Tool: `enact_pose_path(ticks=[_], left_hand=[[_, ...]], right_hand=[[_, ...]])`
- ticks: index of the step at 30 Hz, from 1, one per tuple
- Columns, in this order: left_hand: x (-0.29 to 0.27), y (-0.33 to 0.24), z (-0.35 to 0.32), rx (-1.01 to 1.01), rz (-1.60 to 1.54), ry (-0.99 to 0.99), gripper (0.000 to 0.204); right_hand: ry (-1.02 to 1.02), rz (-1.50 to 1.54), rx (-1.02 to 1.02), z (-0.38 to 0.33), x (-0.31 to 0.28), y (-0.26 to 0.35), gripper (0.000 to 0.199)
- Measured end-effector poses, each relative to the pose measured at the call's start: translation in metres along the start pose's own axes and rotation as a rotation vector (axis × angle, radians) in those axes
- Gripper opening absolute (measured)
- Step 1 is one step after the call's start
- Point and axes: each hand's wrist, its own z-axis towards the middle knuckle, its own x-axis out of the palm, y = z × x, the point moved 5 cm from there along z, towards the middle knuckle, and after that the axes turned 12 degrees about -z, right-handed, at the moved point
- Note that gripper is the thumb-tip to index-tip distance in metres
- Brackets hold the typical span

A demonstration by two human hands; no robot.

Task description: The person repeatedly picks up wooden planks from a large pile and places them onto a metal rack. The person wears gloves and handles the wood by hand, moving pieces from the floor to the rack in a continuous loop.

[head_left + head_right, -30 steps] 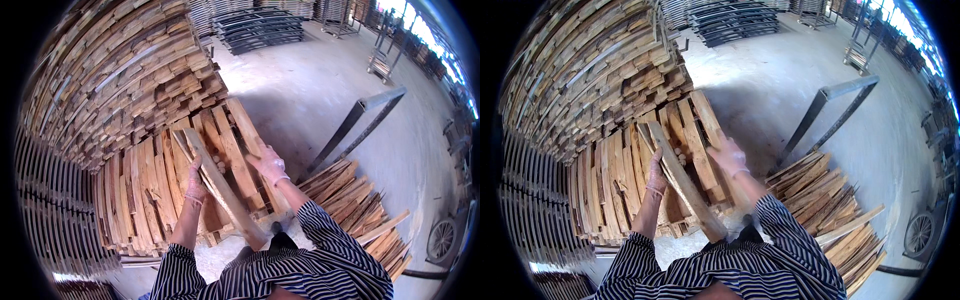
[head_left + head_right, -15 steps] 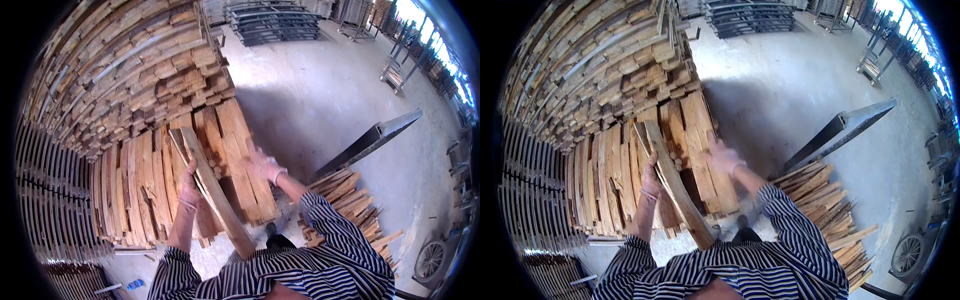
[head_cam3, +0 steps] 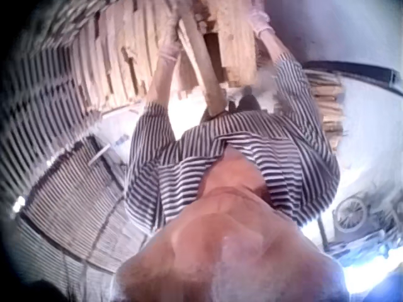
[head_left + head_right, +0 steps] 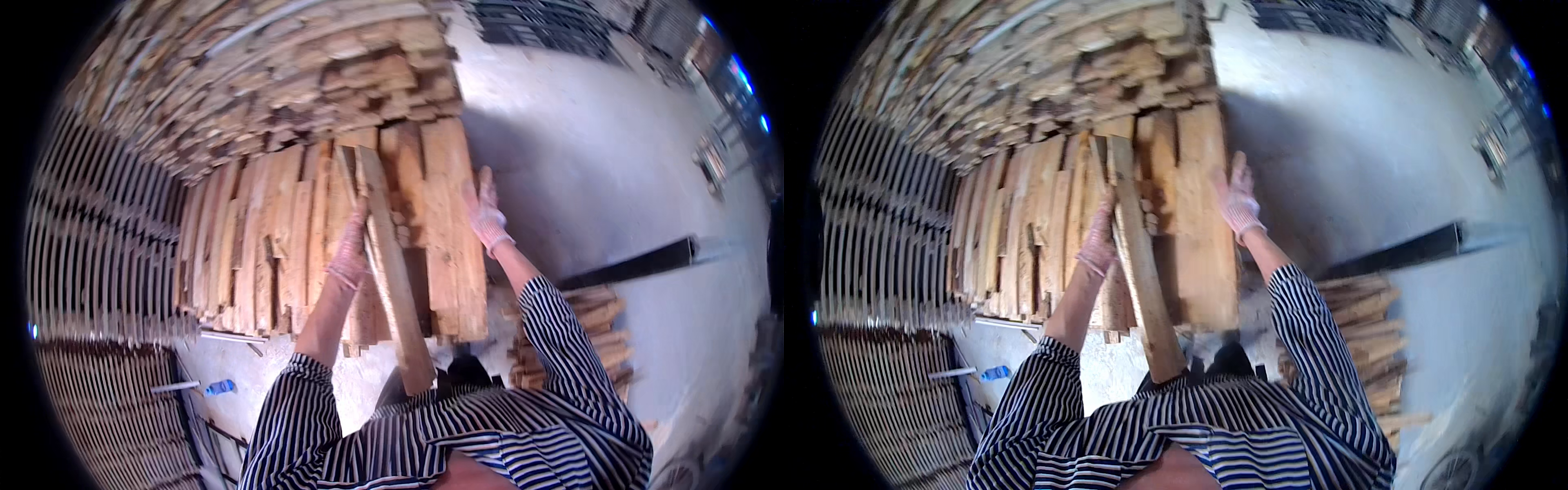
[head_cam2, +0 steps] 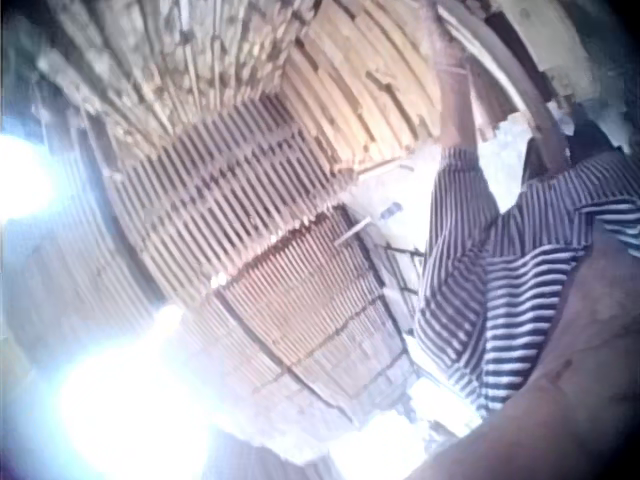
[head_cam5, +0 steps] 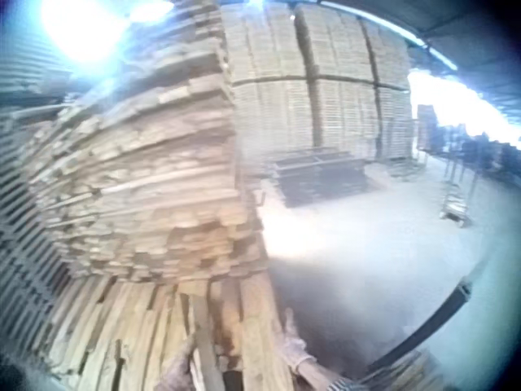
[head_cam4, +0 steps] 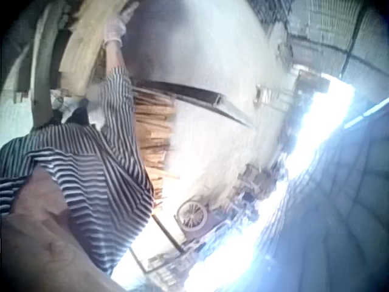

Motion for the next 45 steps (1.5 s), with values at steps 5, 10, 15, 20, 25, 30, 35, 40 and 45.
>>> enact_pose_path(ticks=[5,10,15,20,25,30,35,40,45], left_hand=[[-0.042,-0.051,-0.041,0.168,0.129,-0.106,0.048],[0.046,0.015,-0.052,0.119,0.315,-0.064,0.053],[0.081,0.048,-0.096,0.254,1.003,0.42,0.047],[0.104,0.103,-0.165,0.03,1.481,0.657,0.062],[0.023,0.068,-0.095,0.338,1.721,0.7,0.082],[-0.012,-0.001,-0.087,0.609,2.455,0.723,0.075],[-0.048,-0.014,-0.083,0.761,2.474,0.813,0.073],[-0.042,-0.016,-0.089,0.711,2.247,0.817,0.071],[-0.04,-0.027,-0.097,0.727,2.279,0.843,0.065]], right_hand=[[-0.083,-0.212,-0.332,-0.093,-0.04,0.111,0.095],[0.47,0.202,-0.167,-0.171,-0.015,0.09,0.094],[0.411,0.629,-0.225,-0.257,-0.058,0.127,0.095],[0.148,0.989,-0.011,-0.333,-0.007,0.072,0.071],[0.005,1.126,0.361,-0.443,0.065,0.036,0.055],[-0.083,1.562,0.543,-0.491,0.127,0.032,0.048],[0.172,0.764,0.247,-0.425,0.153,0.12,0.05],[-0.146,0.071,-0.151,-0.402,0.201,0.123,0.055],[-0.075,1.342,0.667,-0.43,0.164,0.108,0.088]])
